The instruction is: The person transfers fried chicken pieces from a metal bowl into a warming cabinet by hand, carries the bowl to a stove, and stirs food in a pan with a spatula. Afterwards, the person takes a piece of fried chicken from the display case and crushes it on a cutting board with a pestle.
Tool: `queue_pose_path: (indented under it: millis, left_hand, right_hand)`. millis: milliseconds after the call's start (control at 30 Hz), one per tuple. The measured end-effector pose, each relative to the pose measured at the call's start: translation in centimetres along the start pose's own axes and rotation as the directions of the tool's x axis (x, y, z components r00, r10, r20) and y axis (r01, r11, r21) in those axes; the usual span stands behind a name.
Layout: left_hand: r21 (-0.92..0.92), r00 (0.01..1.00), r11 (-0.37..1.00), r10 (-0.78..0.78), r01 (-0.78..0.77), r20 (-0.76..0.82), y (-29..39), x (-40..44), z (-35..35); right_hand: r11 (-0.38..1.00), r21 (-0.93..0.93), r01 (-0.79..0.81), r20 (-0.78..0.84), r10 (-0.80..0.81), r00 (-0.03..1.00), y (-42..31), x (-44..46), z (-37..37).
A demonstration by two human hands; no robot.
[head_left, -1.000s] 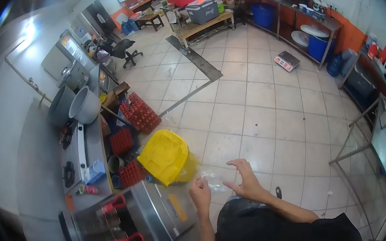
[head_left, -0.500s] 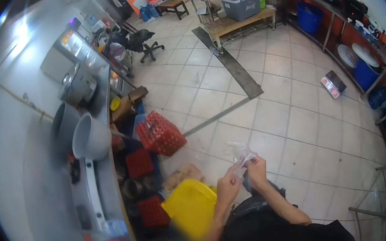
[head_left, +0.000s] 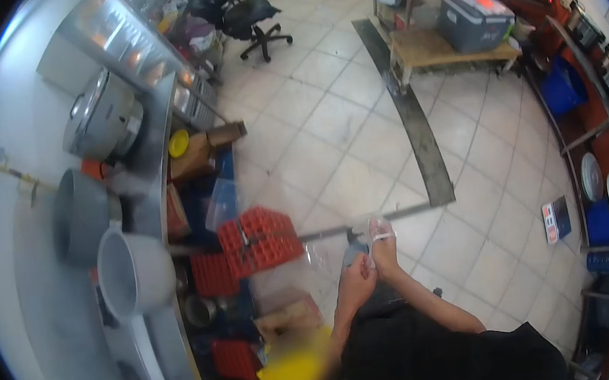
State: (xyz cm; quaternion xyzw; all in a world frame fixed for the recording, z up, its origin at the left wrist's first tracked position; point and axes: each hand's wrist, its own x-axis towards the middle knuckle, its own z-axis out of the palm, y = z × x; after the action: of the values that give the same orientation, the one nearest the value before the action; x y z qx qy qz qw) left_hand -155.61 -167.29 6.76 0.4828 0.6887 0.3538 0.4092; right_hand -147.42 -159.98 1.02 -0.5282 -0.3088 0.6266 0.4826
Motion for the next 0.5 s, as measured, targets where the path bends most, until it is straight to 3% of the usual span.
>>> queue_pose_path:
  millis: [33, 100, 167, 267, 367, 400, 500]
  left_hand:
    - [-0.012, 0.999, 0.999, 0.034, -0.034, 0.011, 0.9, 4.4, -0.7]
    - [-0.040, 0.994, 0.994, 0.099, -0.098, 0.036, 3.7, 12.8, -1.8]
    - [0.022, 0.979, 0.997, 0.065, -0.071, 0.193, 7.7, 20.9, -3.8]
    - [0.028, 0.924, 0.977, 0.189, -0.210, 0.331, 12.1, 33.1, -4.9]
    - [0.036, 0.843, 0.956, 0.240, -0.293, 0.482, 13.6, 45.8, -4.8]
    - [-0.020, 0.797, 0.966, 0.223, -0.256, 0.562, 13.9, 50.0, -4.6]
    - [-0.133, 0.699, 0.977, 0.213, -0.168, 0.682, 12.8, 62.0, -2.4]
  right_hand:
    - [1.000, -0.008, 0.020, 0.002, -0.020, 1.000, -1.4, 4.0, 1.5]
    - [0.966, -0.246, -0.081, 0.086, 0.105, 0.991, -5.1, 11.7, 4.1]
    - [0.992, -0.123, 0.029, 0.040, -0.025, 0.999, -6.5, 19.4, 6.2]
    - [0.984, 0.172, 0.053, -0.104, -0.036, 0.994, -7.9, 31.1, 8.5]
    - [0.986, 0.166, 0.001, -0.051, 0.008, 0.999, -10.9, 41.4, 9.9]
    - [0.968, 0.188, -0.169, 0.003, 0.171, 0.985, -15.2, 43.1, 11.0]
    - [0.894, 0.204, -0.400, 0.065, 0.395, 0.916, -17.6, 54.6, 11.4]
